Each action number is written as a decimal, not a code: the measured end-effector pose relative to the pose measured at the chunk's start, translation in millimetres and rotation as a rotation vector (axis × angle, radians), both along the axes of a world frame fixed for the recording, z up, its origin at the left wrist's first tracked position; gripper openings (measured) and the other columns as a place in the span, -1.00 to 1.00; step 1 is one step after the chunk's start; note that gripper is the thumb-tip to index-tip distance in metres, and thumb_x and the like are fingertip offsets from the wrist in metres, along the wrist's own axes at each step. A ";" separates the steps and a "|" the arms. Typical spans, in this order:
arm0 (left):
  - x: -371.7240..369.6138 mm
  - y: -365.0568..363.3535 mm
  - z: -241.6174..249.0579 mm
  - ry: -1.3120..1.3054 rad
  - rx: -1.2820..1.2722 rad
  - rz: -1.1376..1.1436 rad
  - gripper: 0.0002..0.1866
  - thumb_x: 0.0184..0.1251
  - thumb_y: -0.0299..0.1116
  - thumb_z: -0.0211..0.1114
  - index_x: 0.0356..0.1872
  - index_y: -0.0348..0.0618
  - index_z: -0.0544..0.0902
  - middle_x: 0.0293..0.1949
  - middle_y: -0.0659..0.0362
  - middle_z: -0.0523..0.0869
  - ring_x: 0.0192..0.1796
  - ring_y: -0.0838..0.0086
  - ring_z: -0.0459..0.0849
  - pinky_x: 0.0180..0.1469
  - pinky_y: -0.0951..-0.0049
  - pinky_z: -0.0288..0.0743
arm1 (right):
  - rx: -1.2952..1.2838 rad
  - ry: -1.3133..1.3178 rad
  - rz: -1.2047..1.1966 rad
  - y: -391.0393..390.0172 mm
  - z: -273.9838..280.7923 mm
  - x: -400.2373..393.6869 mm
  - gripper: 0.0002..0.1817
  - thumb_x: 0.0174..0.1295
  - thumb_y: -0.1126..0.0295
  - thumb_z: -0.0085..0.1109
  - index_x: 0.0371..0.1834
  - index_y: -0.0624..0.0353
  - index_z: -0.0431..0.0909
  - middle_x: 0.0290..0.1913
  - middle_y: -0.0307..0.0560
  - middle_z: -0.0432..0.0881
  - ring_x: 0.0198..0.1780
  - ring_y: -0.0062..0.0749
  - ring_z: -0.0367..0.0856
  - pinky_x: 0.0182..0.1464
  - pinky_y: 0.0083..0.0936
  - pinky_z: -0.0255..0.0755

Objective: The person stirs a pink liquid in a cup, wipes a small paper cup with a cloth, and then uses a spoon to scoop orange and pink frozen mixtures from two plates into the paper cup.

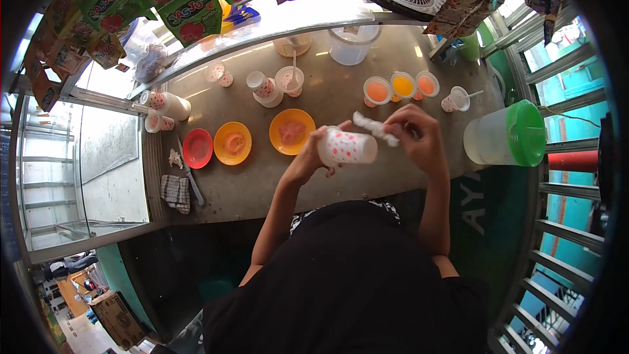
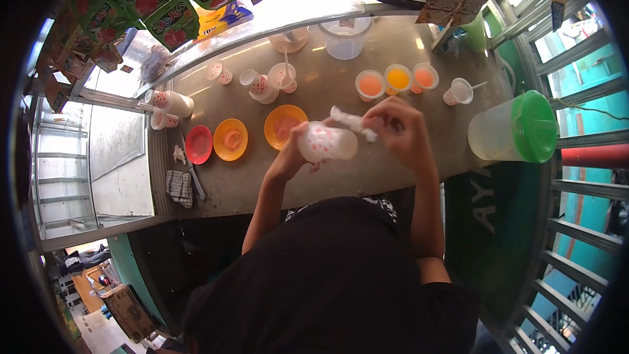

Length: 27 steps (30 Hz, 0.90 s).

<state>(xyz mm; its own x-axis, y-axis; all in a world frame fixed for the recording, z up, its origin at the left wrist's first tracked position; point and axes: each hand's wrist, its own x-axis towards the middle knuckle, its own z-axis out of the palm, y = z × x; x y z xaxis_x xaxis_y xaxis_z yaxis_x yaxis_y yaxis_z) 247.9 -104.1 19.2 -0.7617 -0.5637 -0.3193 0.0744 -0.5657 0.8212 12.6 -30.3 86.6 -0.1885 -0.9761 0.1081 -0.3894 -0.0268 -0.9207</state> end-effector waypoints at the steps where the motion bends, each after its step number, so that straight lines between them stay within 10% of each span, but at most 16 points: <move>1: 2.1 -2.5 2.2 -0.015 0.009 0.076 -0.23 0.54 0.19 -0.36 0.42 -0.29 0.32 -0.05 0.04 0.67 -0.39 0.50 0.64 -0.60 0.58 0.45 | 0.000 0.001 0.002 0.6 -3.6 1.4 -0.89 0.11 0.58 0.38 -0.29 0.23 0.71 -0.34 -0.24 0.60 -0.29 -0.63 0.51 -0.21 -0.61 0.41; 9: -7.3 -0.2 -12.0 -0.113 -0.115 0.108 -0.26 0.52 0.14 -0.34 0.41 -0.27 0.34 -0.13 0.05 0.68 -0.38 0.46 0.65 -0.63 0.56 0.44 | -0.390 -0.028 -0.123 6.8 -15.3 59.9 -0.83 0.15 0.63 0.36 -0.20 0.24 0.71 -0.19 -0.11 0.65 -0.31 -0.50 0.59 -0.24 -0.54 0.50; 27: 1.5 -3.7 -3.0 0.061 0.018 0.186 -0.17 0.45 0.25 -0.21 0.52 -0.20 0.21 -0.12 0.11 0.67 -0.33 0.48 0.66 -0.54 0.49 0.50 | -0.338 0.011 0.113 14.4 -3.2 55.1 -0.82 0.10 0.65 0.38 -0.22 0.24 0.72 -0.20 -0.08 0.66 -0.23 -0.35 0.68 -0.17 -0.50 0.57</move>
